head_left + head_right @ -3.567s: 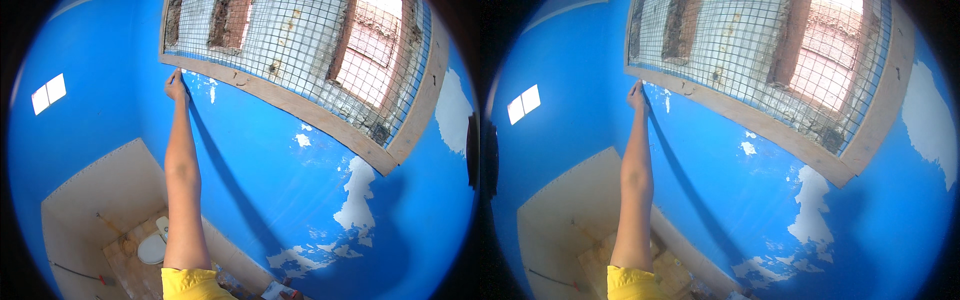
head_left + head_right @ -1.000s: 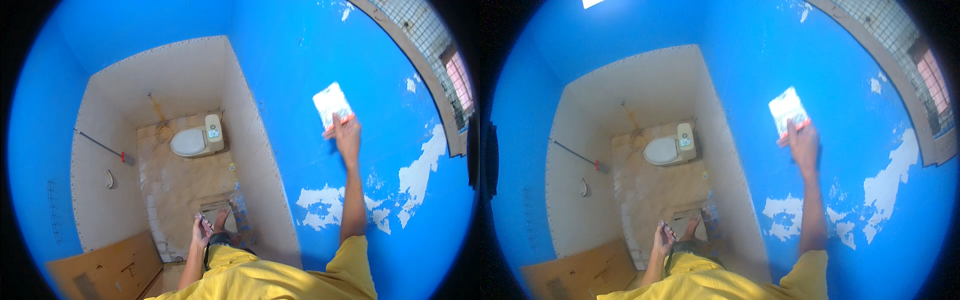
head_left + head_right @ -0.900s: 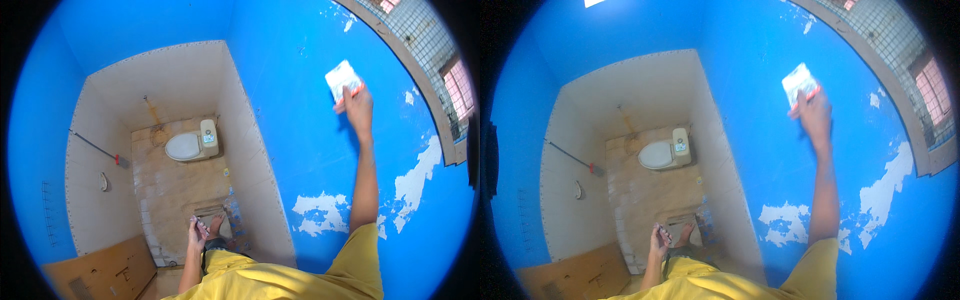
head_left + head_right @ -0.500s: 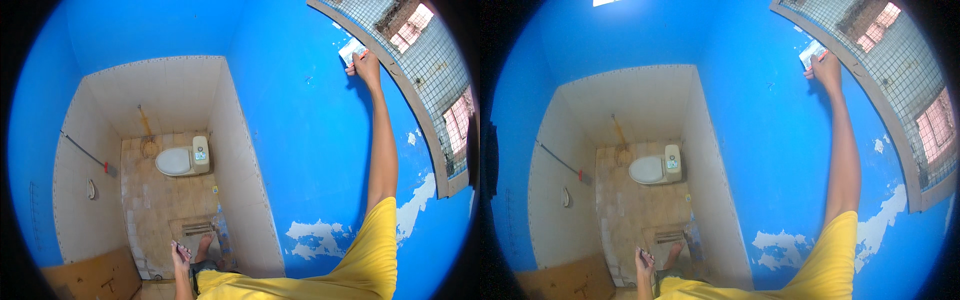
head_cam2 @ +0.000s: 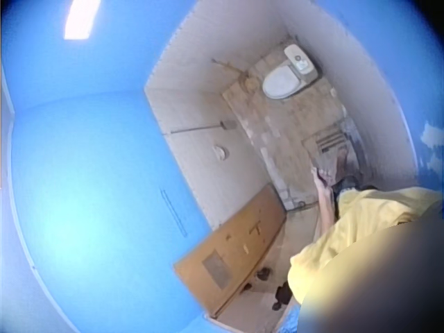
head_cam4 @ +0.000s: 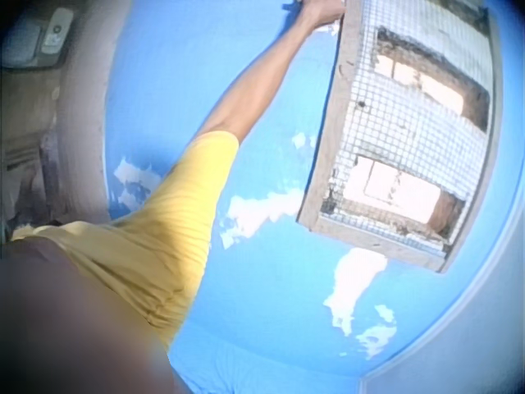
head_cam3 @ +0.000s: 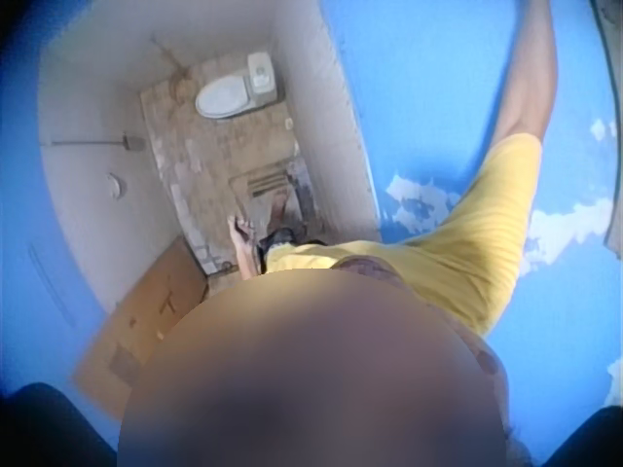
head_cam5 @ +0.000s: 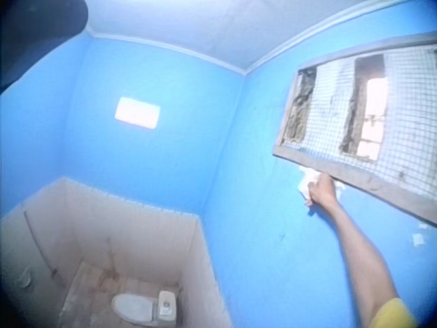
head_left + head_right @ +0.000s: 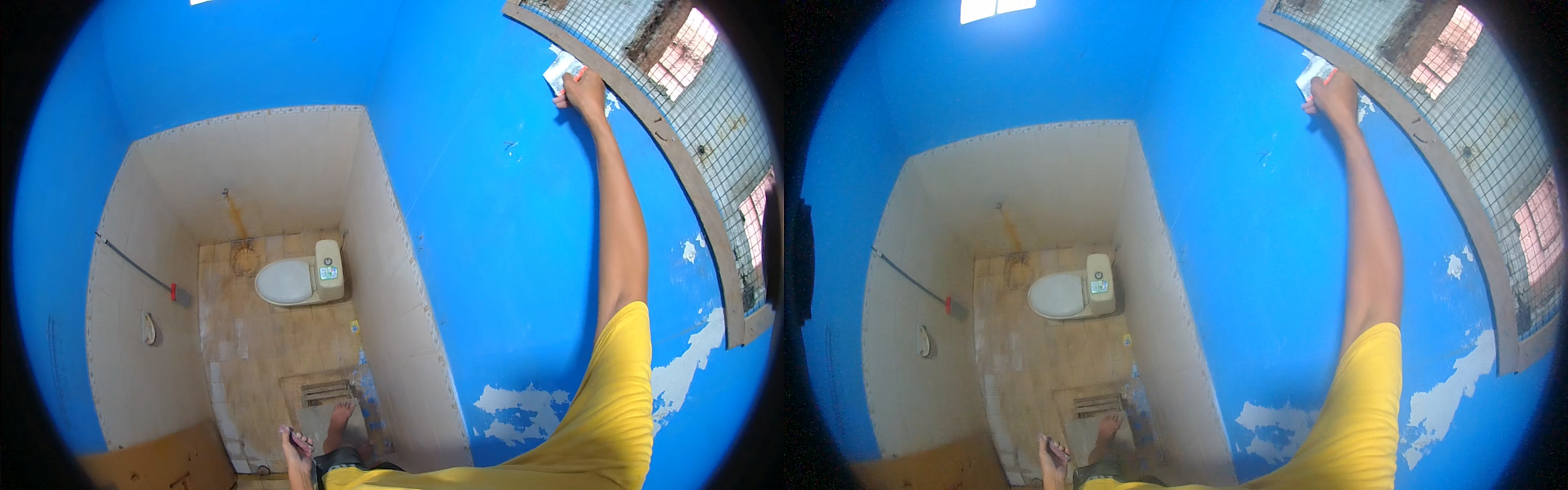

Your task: The person applies white wall compound to a blue wall using a putty knife and a tube of compound. They repeatedly squeeze compound onto the knife and spread it over patches on the wall, working near a window and a toilet.

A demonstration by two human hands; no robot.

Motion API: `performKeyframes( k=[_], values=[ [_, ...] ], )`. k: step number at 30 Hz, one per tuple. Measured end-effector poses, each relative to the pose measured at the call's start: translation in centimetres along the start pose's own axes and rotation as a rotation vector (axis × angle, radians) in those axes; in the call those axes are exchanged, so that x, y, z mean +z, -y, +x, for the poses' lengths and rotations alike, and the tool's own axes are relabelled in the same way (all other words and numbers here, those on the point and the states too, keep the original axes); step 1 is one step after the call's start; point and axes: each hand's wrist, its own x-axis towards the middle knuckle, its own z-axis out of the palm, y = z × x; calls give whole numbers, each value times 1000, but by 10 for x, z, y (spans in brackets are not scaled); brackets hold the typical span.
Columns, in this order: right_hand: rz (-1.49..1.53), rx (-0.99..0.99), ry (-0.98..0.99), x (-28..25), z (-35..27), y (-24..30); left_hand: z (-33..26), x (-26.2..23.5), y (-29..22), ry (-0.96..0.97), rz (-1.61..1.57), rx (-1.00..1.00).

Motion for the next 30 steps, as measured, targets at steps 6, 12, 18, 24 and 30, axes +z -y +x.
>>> performKeyframes(
  k=[6, 12, 18, 24, 30],
  values=[
    [16, 7, -22, 4, 2, 1, 3, -1, -2, 48, 18, 7],
    [48, -30, -3, -8, -11, 0, 4, -2, -1, 22, -2, -8],
    [19, 14, 8, 12, 9, 7, 15, -2, -4, 25, -6, -4],
    [-40, -11, -43, 16, 7, 5, 19, 1, -4, 31, 37, -33],
    [-16, -12, -6, 1, 4, -3, 21, 4, -2, 43, 40, -55]
  ],
)
